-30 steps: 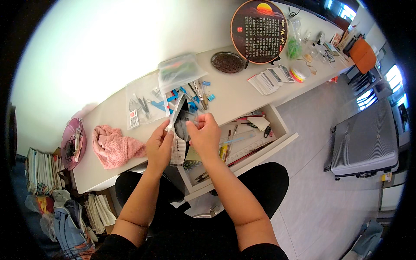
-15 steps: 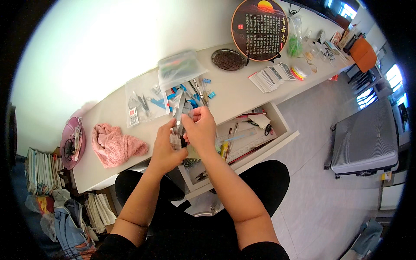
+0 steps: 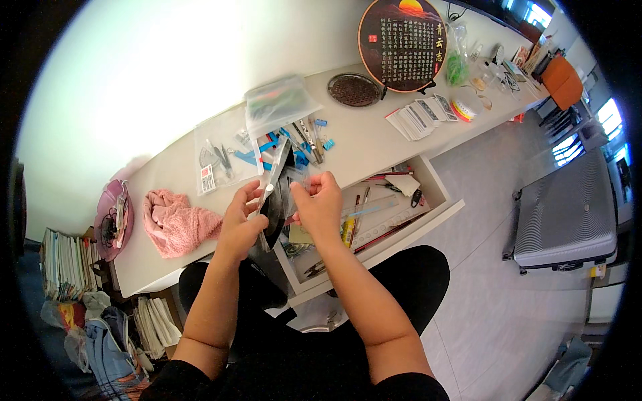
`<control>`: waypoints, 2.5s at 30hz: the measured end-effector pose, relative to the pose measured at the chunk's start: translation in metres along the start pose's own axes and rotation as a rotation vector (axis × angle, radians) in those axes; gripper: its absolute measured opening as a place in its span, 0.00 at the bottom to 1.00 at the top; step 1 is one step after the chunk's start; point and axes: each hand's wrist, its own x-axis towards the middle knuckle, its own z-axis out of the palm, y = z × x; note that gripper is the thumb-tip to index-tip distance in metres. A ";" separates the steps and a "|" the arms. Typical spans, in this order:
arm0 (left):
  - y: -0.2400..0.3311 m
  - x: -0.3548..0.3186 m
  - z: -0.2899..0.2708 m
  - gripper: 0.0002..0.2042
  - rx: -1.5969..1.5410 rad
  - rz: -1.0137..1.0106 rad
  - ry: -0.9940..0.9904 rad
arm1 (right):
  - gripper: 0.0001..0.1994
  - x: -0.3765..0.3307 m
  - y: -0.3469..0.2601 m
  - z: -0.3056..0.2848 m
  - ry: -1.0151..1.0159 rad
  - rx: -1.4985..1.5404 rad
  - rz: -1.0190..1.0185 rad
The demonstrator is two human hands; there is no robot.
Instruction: The person picks up several packaged items from a drawer and places them on a table, then sorts through smaller objects like pens and clips, placing some into a clear plastic bag.
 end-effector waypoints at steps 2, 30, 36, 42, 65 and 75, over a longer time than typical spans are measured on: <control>0.006 0.000 0.003 0.34 -0.050 -0.035 -0.009 | 0.12 -0.004 -0.012 0.001 0.006 0.027 -0.023; 0.014 -0.001 0.005 0.31 -0.210 -0.050 0.018 | 0.11 -0.007 -0.016 0.011 -0.006 -0.218 -0.115; 0.010 -0.003 0.007 0.29 0.230 0.148 -0.018 | 0.12 -0.003 -0.015 0.013 -0.090 -0.126 0.040; -0.001 0.003 0.005 0.28 0.130 0.121 0.050 | 0.12 0.004 -0.018 0.017 -0.128 -0.058 0.115; 0.003 0.003 0.009 0.30 0.256 0.242 0.090 | 0.30 0.013 -0.032 0.006 -0.306 -0.543 -0.133; 0.008 0.005 -0.001 0.29 -0.016 0.042 0.041 | 0.22 0.002 -0.022 -0.003 -0.360 -0.873 -0.435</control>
